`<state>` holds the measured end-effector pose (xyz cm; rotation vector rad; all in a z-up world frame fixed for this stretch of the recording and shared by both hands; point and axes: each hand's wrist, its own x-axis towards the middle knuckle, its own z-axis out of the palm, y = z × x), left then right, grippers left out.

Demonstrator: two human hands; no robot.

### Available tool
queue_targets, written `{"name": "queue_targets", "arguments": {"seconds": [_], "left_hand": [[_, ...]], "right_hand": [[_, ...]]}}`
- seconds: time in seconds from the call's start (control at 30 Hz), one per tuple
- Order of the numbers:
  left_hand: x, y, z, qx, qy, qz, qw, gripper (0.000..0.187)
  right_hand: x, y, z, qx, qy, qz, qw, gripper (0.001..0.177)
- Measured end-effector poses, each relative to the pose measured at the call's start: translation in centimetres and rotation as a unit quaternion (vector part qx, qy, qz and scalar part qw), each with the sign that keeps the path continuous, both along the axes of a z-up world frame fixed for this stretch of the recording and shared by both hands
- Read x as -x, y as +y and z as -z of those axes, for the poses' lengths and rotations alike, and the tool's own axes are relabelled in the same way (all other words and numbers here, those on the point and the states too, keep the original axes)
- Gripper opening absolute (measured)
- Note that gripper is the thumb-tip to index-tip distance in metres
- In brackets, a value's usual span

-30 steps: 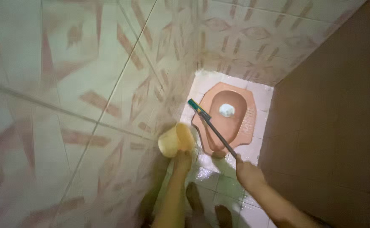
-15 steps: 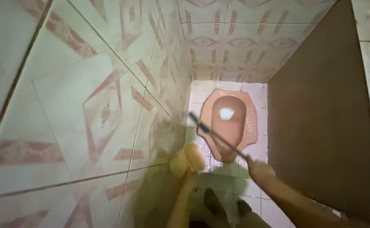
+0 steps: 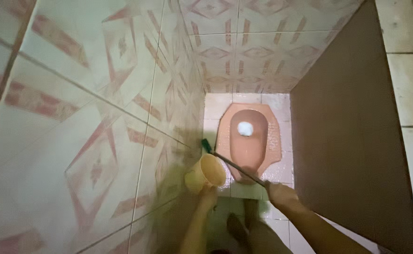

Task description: The person pours water from a plastic cup into a squat toilet and scrubs the bowl with a long-handled brush. They then mop the surrounding tiled floor with a squeegee-style mop, repeatedly refilling the cup from a red bucket.

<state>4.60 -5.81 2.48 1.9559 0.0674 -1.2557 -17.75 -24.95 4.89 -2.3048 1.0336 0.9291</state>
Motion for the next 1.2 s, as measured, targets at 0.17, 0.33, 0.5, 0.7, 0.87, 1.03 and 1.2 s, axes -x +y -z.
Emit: {"name": "queue_targets", "arguments": {"seconds": [0.17, 0.33, 0.5, 0.7, 0.87, 1.03, 1.2], "left_hand": [[-1.4, -1.7, 0.3, -0.016, -0.001, 0.002, 1.000, 0.029], [-2.8, -4.7, 0.4, -0.018, -0.009, 0.002, 1.000, 0.029], [-3.5, -7.1, 0.9, -0.023, -0.014, 0.004, 1.000, 0.027], [-4.7, -10.0, 2.2, -0.024, -0.048, 0.053, 0.997, 0.025], [-5.3, -11.3, 3.0, -0.011, -0.040, 0.084, 0.996, 0.030], [-6.0, -14.1, 2.8, -0.013, -0.044, 0.093, 0.995, 0.030], [-8.2, -18.9, 1.4, 0.001, -0.113, 0.098, 0.989, 0.031]], "right_hand": [[-8.4, -2.6, -1.3, -0.007, -0.100, 0.026, 0.995, 0.037], [-15.7, -4.4, 1.1, 0.033, -0.129, -0.098, 0.986, 0.036], [-19.9, -10.4, 5.4, 0.126, -0.098, -0.143, 0.977, 0.036], [-17.2, -23.3, 4.7, 0.189, -0.006, -0.098, 0.977, 0.035], [-15.0, -26.4, 0.6, 0.198, -0.018, -0.050, 0.979, 0.040], [-13.0, -23.4, -1.7, 0.151, -0.041, 0.067, 0.985, 0.041], [-9.4, -17.9, -1.9, 0.031, -0.026, 0.240, 0.970, 0.036]]}}
